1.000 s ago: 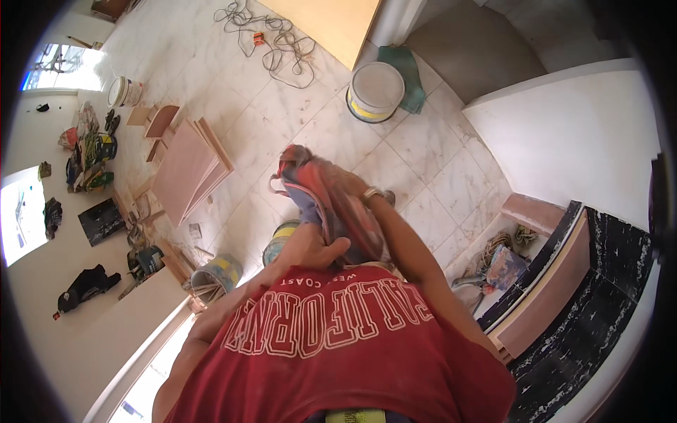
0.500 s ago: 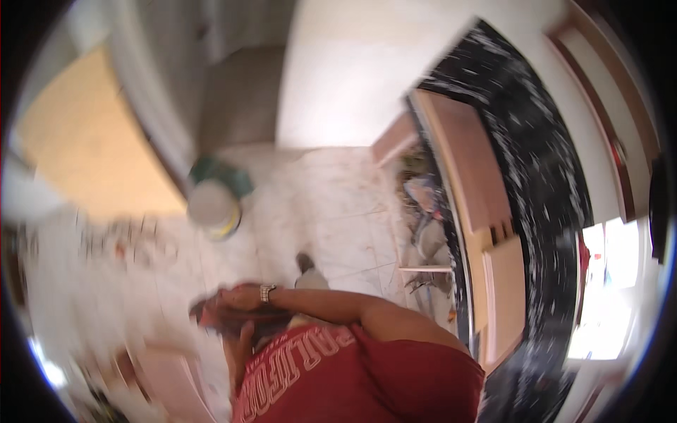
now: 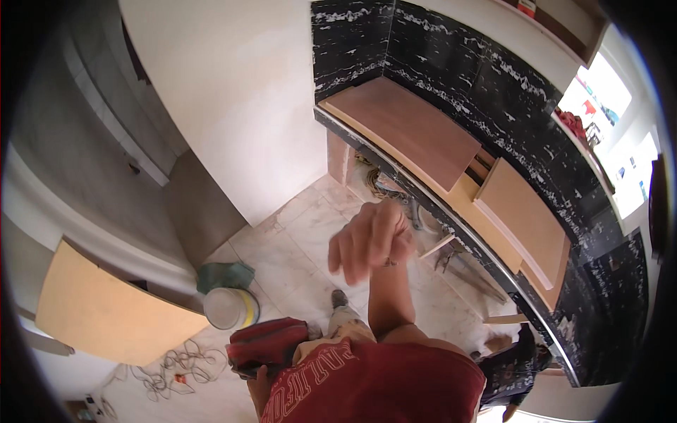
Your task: Cleaning and placing cabinet panels onto a frame during a kitchen renovation.
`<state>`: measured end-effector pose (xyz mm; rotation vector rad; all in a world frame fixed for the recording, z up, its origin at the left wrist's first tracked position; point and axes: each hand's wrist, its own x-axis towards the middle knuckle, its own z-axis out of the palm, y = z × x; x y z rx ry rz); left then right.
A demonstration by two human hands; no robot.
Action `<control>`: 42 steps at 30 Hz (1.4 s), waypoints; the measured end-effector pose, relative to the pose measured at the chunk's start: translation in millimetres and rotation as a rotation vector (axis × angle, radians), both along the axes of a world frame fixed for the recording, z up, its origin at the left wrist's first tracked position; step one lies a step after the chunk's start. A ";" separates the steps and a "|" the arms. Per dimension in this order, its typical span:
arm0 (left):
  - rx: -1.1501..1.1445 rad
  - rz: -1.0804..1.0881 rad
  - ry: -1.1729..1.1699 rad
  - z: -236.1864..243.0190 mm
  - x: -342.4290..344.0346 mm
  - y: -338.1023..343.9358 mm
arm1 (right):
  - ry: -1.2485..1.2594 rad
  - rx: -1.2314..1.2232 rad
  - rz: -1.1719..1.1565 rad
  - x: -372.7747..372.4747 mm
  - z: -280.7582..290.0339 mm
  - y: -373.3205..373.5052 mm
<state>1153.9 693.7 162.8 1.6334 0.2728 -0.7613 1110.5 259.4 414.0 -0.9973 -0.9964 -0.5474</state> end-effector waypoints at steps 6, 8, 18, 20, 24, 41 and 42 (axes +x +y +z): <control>0.161 -0.247 -0.263 13.7 37.8 -49.5 | 0.720 -1.285 -1.353 64.9 -126.0 -6.6; 0.242 -0.352 -0.382 20.7 49.0 -71.2 | 0.722 -1.152 -0.844 86.0 -253.3 18.2; 0.405 -0.696 -0.427 75.1 84.5 -257.7 | 1.176 -0.919 -0.948 14.0 -239.0 -56.8; 0.399 -0.710 -0.392 90.9 91.7 -287.6 | 1.243 -0.934 -0.965 12.7 -227.8 -74.0; 0.397 -0.881 -0.455 100.6 123.2 -341.8 | 1.327 -1.057 -1.163 16.1 -213.4 -90.8; -0.650 -1.146 -0.375 173.1 288.1 -627.7 | 1.420 0.129 -1.353 69.2 -65.9 -241.6; -0.723 -1.143 -0.449 184.8 287.9 -636.5 | 1.328 0.237 -1.383 67.9 -56.7 -248.3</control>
